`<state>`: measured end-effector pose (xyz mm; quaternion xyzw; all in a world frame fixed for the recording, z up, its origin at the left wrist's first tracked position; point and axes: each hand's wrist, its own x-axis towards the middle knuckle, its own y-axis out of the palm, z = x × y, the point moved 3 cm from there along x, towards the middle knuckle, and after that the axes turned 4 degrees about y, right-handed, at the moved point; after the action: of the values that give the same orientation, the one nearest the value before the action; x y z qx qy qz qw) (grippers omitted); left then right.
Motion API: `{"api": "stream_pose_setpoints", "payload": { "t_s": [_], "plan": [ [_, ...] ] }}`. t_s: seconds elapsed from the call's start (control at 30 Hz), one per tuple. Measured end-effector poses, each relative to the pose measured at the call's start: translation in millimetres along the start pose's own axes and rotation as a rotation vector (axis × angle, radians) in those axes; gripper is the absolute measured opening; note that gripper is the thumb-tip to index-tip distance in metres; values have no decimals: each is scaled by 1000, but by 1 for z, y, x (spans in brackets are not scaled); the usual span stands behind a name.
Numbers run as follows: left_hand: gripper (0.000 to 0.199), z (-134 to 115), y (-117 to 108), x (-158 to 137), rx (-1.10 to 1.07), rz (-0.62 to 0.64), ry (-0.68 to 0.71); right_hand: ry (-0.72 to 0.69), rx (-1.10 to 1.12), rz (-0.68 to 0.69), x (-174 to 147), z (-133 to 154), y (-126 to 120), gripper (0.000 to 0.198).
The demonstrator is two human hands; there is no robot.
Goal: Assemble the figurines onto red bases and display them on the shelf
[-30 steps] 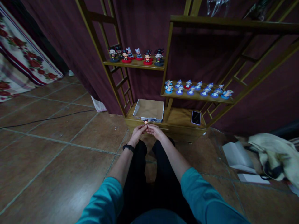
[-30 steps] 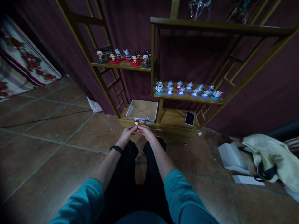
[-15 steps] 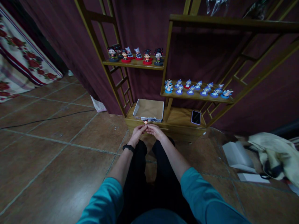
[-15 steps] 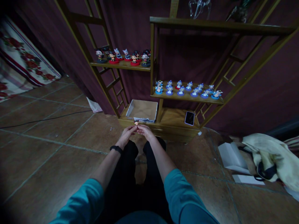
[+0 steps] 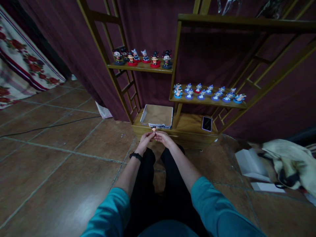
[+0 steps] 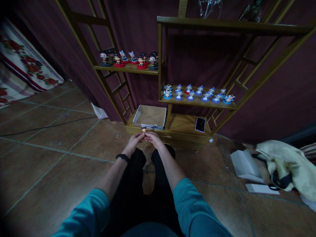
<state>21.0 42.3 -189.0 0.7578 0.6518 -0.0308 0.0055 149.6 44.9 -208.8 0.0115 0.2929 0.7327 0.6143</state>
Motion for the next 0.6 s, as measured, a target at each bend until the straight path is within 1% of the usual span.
{"api": "stream_pose_setpoints", "payload": {
  "t_s": [0.2,0.4,0.6],
  "plan": [
    [45,2,-1,1,7,5,16,-3,-1,1,2,-2,-1,20],
    [43,2,0,1,-5,9,-8,10,-4,3,2,-2,-1,20],
    [46,2,0,1,7,6,-2,17,-14,-6,1,-2,-1,21]
  ]
}}
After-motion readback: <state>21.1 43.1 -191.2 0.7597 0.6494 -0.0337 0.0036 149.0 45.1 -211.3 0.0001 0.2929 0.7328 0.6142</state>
